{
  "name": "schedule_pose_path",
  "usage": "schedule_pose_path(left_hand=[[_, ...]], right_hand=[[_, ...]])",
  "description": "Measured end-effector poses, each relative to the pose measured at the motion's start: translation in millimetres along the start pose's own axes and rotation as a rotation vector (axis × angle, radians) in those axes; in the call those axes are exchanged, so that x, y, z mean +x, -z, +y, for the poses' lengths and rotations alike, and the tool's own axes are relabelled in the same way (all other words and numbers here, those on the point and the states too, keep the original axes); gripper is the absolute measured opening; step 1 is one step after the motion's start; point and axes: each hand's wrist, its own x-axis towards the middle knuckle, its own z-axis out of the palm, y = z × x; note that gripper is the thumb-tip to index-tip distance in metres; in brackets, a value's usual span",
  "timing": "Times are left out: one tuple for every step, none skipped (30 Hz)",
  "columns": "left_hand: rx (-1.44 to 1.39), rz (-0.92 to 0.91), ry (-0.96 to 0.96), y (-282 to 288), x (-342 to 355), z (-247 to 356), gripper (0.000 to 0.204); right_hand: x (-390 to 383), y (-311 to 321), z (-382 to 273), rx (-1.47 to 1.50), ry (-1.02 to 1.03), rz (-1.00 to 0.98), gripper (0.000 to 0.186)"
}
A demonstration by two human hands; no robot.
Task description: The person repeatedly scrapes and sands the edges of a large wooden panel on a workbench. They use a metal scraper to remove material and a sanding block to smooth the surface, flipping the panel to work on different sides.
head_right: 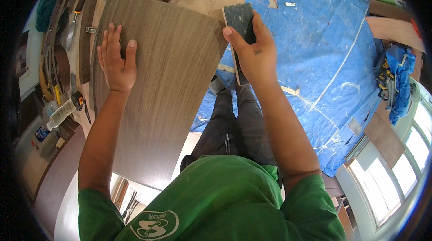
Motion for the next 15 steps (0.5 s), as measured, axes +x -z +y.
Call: schedule_pose_path(left_hand=[[0.001, 0.001, -0.001, 0.3, 0.1, -0.2, 0.062], [0.002, 0.002, -0.003, 0.4, 0.1, -0.2, 0.062], [-0.003, -0.003, 0.002, 0.1, 0.6, -0.1, 0.061], [-0.009, -0.005, 0.005, 0.8, 1.9, 0.5, 0.061], [-0.012, -0.012, 0.01, 1.5, 0.5, -0.2, 0.061], [-0.01, -0.009, 0.011, 1.3, 0.3, -0.1, 0.061], [-0.008, -0.006, 0.012, 1.1, 0.2, -0.4, 0.061], [-0.006, -0.004, 0.013, 1.4, 0.2, -0.2, 0.061], [0.006, -0.002, 0.004, 1.0, 0.9, 0.8, 0.06], [0.022, 0.0, -0.001, 1.0, -0.5, 0.4, 0.059], [0.032, 0.001, -0.011, 1.9, 0.1, 2.0, 0.058], [0.019, -0.001, -0.005, 2.0, 0.6, 1.8, 0.059], [0.006, -0.003, 0.001, 1.2, 1.0, 0.7, 0.06], [-0.007, -0.005, 0.006, 0.5, 0.8, 0.2, 0.061], [-0.004, -0.007, 0.011, 0.4, 0.1, -0.6, 0.06]], right_hand=[[-4.0, 0.8, 1.7, -0.045, 0.018, 0.009, 0.061], [-14.0, 2.5, 6.2, -0.09, 0.037, 0.018, 0.062], [-25.1, 3.8, 12.7, -0.136, 0.056, 0.025, 0.063], [-48.5, 7.0, 26.2, -0.14, 0.039, 0.016, 0.066], [-63.3, 9.4, 23.9, -0.176, 0.044, -0.004, 0.067], [-75.2, 13.3, 20.7, -0.215, 0.049, -0.021, 0.067], [-80.4, 15.7, 20.5, -0.253, 0.055, -0.038, 0.068], [-74.0, 15.5, 29.5, -0.284, 0.1, -0.025, 0.067], [-58.4, 11.8, 25.9, -0.21, 0.062, -0.011, 0.067], [-37.4, 4.9, 15.9, -0.134, 0.025, -0.003, 0.066], [-18.5, 2.2, 6.7, -0.061, -0.013, 0.011, 0.066], [-3.4, 2.1, 5.3, -0.137, 0.01, 0.011, 0.062], [-5.8, 3.0, 5.5, -0.141, 0.009, 0.015, 0.063], [-10.6, 3.9, 6.8, -0.144, 0.008, 0.019, 0.063], [-15.0, 3.2, 9.7, -0.147, 0.009, 0.017, 0.064]])
